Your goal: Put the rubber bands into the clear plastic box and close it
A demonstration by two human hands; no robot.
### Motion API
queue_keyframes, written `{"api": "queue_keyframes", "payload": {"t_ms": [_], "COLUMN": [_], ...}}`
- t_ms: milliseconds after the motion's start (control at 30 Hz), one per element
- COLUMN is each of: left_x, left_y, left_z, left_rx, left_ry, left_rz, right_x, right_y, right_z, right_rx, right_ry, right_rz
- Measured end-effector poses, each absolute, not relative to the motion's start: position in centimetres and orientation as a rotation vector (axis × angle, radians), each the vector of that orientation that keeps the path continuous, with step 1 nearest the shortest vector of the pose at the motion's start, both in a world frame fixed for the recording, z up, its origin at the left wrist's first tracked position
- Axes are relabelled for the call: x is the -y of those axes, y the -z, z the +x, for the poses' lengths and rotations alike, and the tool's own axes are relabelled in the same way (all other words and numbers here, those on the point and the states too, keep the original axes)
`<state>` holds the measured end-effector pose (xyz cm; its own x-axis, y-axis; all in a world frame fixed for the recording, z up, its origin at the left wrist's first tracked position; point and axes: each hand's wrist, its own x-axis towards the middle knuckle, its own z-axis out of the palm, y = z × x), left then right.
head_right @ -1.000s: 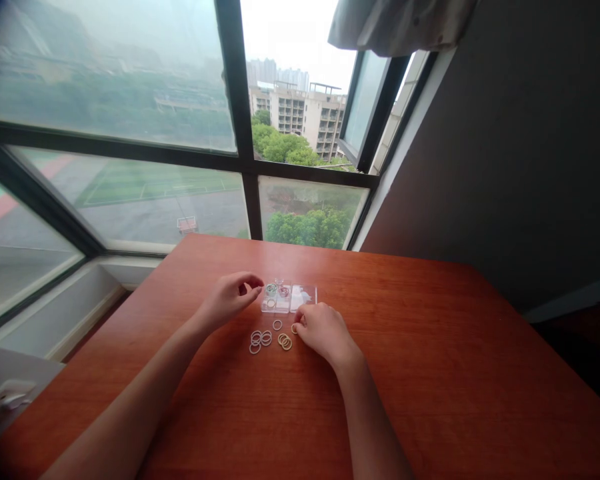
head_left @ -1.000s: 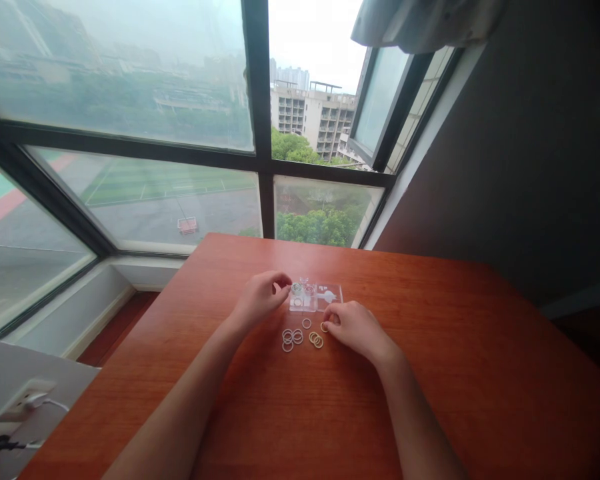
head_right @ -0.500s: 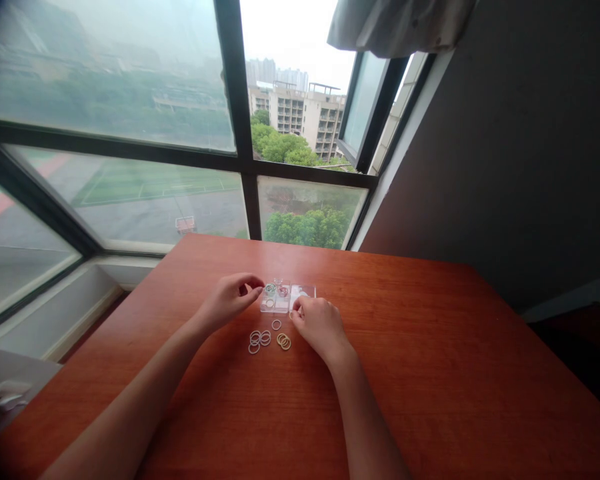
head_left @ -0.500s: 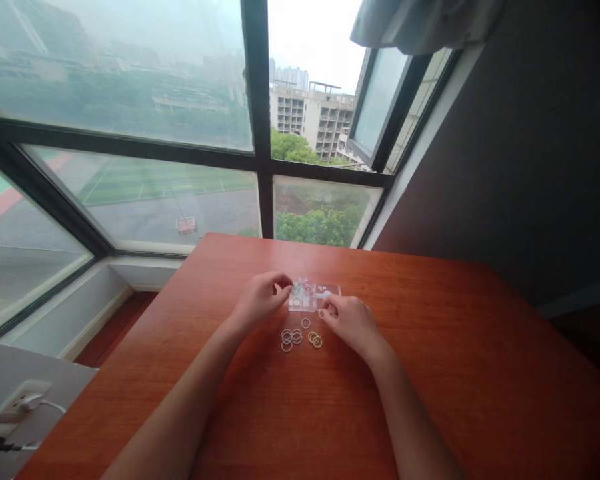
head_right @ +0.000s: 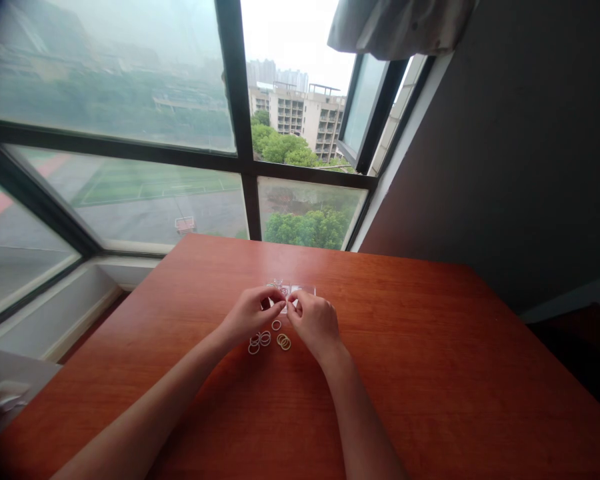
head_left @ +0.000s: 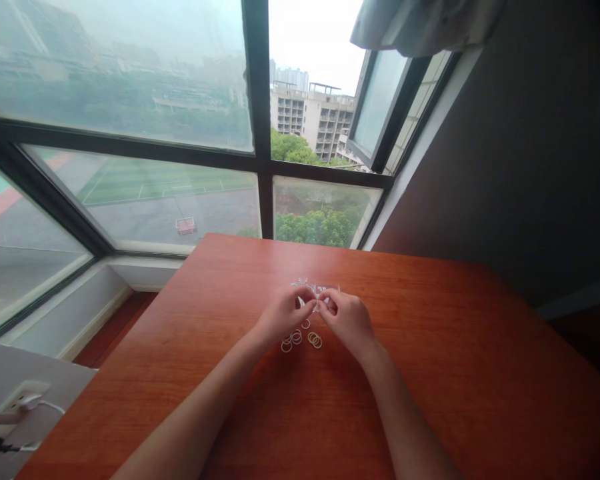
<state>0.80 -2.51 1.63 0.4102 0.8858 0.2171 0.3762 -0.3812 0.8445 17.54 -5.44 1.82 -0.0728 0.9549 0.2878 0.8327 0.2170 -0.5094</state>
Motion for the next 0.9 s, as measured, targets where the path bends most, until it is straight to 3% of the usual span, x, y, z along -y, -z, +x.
{"api": "queue_keyframes", "payload": {"t_ms": [900], "left_x": [0.6], "left_y": [-3.4], "left_z": [-3.1], "left_rx": [-1.305], "left_ry": [-0.841], "left_rz": [1.985], "right_x": [5.5], "right_y": [-2.1], "right_z": [17.5], "right_rx": [1.96], "right_ry": [-0.253], "right_rz": [-1.657]}}
